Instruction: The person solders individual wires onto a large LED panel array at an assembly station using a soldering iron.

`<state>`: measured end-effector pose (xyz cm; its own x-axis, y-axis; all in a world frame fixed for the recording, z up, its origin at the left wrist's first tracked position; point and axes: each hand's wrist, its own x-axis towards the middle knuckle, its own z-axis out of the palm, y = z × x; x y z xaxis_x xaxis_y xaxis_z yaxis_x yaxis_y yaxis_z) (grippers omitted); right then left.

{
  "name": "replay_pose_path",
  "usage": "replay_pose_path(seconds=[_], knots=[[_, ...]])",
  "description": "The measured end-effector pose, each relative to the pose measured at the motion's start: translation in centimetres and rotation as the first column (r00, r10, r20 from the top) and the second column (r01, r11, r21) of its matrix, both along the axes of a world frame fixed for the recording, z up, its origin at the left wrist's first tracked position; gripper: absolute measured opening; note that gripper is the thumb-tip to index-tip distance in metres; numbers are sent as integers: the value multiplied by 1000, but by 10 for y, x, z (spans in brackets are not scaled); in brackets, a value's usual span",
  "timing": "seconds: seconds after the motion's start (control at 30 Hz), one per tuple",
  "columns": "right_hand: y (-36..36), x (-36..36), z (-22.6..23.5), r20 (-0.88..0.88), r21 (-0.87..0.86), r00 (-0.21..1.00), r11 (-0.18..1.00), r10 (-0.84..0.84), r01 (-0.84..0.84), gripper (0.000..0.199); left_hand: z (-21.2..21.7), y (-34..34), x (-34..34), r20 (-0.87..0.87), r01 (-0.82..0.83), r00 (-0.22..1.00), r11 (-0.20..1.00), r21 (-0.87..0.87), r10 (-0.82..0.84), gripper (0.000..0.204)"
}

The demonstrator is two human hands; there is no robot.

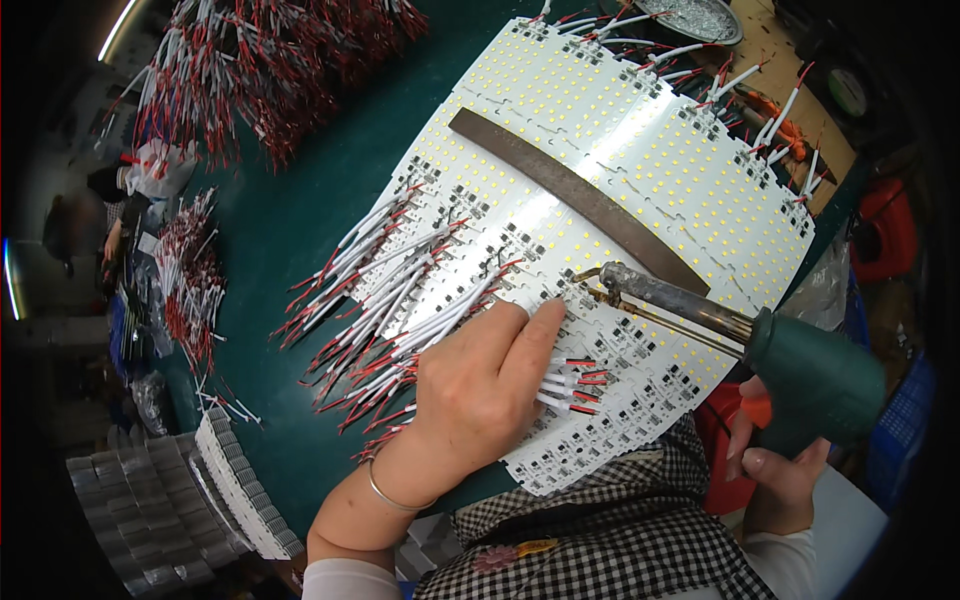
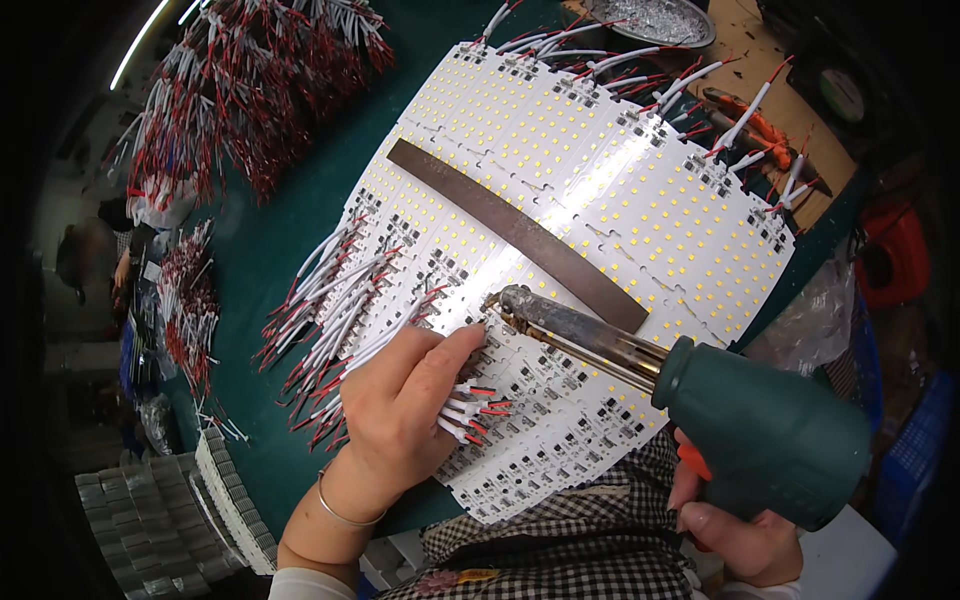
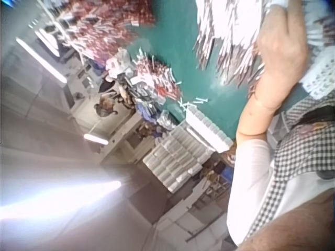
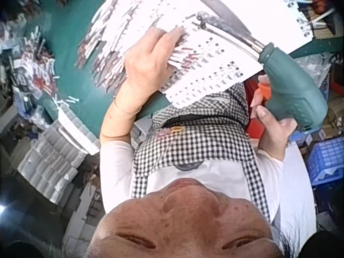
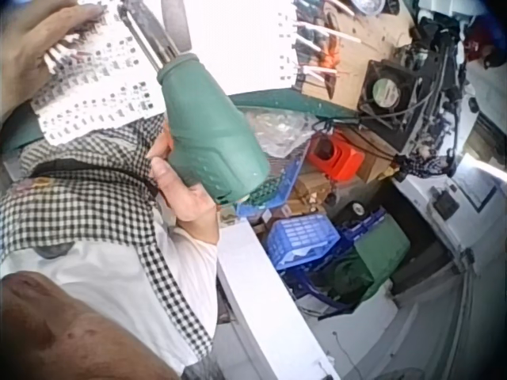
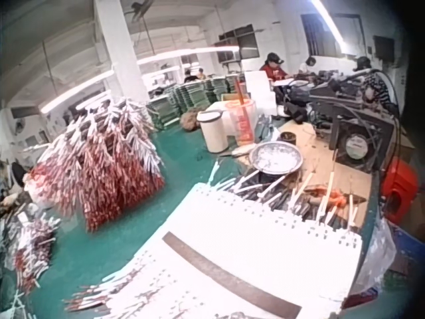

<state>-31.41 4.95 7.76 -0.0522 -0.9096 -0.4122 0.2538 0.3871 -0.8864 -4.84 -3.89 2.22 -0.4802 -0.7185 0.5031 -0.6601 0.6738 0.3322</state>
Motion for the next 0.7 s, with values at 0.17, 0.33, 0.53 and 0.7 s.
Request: replay_pose_path(seconds=[0.17, 0.33, 0.53, 0.7], knots=[[2, 2, -5, -16, -52, 997, 996, -76, 75, 61, 2, 2, -1, 79, -18, 997, 1000, 5, 17, 41], [9, -4, -9, -53, -71, 990, 989, -133, 129, 69, -3, -2, 2, -2, -31, 1000, 999, 34, 31, 39], [17, -10, -13, -50, -76, 990, 989, -133, 129, 65, -1, -5, 6, 15, 67, 998, 998, 3, -67, 36], [23, -13, -18, -73, -93, 990, 989, -124, 117, 61, -1, -2, 0, 64, 38, 997, 997, -65, -34, 35]])
